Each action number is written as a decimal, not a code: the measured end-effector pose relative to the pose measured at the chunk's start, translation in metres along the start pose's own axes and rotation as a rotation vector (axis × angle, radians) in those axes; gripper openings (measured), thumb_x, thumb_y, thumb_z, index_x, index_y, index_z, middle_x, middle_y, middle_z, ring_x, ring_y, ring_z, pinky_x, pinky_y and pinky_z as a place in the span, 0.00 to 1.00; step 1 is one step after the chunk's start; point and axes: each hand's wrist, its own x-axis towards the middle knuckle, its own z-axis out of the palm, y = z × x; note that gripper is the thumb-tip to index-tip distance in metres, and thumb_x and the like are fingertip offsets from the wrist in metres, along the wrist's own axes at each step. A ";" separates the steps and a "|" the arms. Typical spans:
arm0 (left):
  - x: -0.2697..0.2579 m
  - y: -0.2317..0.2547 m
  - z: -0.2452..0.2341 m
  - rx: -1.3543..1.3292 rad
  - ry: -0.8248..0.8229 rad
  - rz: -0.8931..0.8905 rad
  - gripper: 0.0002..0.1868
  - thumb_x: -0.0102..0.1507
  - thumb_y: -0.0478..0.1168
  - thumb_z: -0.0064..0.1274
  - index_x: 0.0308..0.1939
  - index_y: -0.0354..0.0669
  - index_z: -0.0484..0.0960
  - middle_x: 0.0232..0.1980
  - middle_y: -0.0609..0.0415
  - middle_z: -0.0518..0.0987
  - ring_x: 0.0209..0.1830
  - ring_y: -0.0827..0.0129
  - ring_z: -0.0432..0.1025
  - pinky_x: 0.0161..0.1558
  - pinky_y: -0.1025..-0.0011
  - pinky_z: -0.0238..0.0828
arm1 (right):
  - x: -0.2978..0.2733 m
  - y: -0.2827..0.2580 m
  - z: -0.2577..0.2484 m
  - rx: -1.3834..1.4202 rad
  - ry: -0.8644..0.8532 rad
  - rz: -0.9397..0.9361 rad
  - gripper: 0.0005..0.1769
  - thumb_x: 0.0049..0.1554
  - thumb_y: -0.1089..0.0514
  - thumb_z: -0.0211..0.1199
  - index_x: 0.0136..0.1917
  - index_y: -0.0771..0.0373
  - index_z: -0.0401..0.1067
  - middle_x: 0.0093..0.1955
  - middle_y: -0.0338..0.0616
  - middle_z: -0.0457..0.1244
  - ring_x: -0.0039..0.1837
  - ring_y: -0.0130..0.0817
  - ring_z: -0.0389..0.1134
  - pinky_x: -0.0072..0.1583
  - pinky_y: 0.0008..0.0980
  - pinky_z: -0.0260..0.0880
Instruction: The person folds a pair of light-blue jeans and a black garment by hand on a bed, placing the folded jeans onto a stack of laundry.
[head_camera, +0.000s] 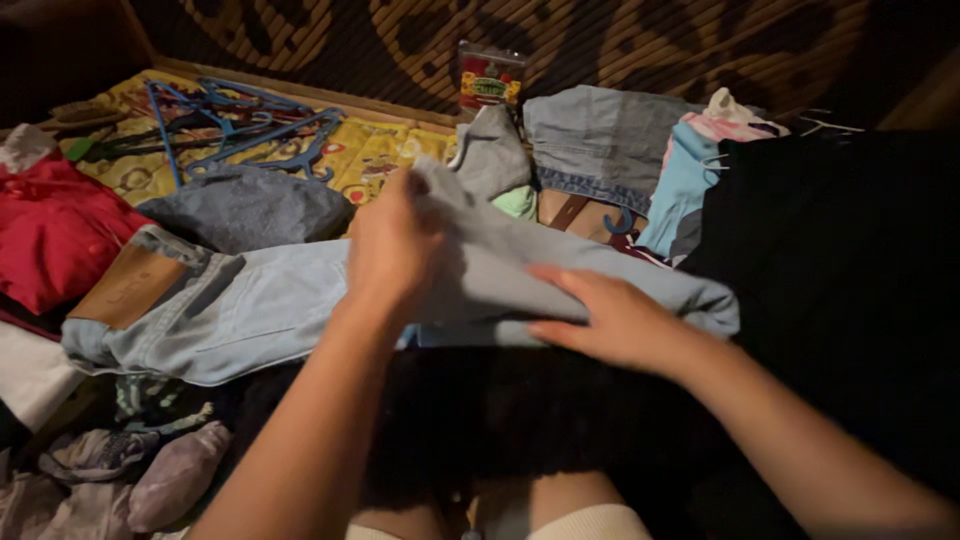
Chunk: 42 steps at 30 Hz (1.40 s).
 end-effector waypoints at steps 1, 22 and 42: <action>-0.007 -0.006 0.000 0.008 0.007 -0.001 0.20 0.59 0.38 0.57 0.55 0.44 0.78 0.47 0.36 0.84 0.51 0.41 0.78 0.51 0.50 0.74 | -0.006 -0.002 0.005 -0.035 -0.003 0.084 0.38 0.53 0.39 0.67 0.72 0.54 0.66 0.69 0.52 0.63 0.69 0.49 0.64 0.67 0.42 0.64; -0.072 -0.029 -0.021 0.428 -0.041 -0.319 0.13 0.66 0.48 0.48 0.51 0.58 0.83 0.53 0.39 0.78 0.45 0.36 0.76 0.47 0.45 0.71 | -0.082 0.074 0.003 0.068 0.185 0.879 0.36 0.51 0.69 0.60 0.70 0.41 0.72 0.60 0.45 0.70 0.49 0.45 0.74 0.54 0.40 0.74; -0.082 -0.005 0.007 0.463 -0.210 0.574 0.30 0.54 0.57 0.61 0.51 0.39 0.79 0.49 0.44 0.80 0.56 0.49 0.71 0.58 0.55 0.62 | 0.022 -0.029 0.041 2.072 0.558 0.920 0.29 0.61 0.49 0.58 0.69 0.69 0.64 0.71 0.58 0.62 0.74 0.51 0.62 0.74 0.56 0.54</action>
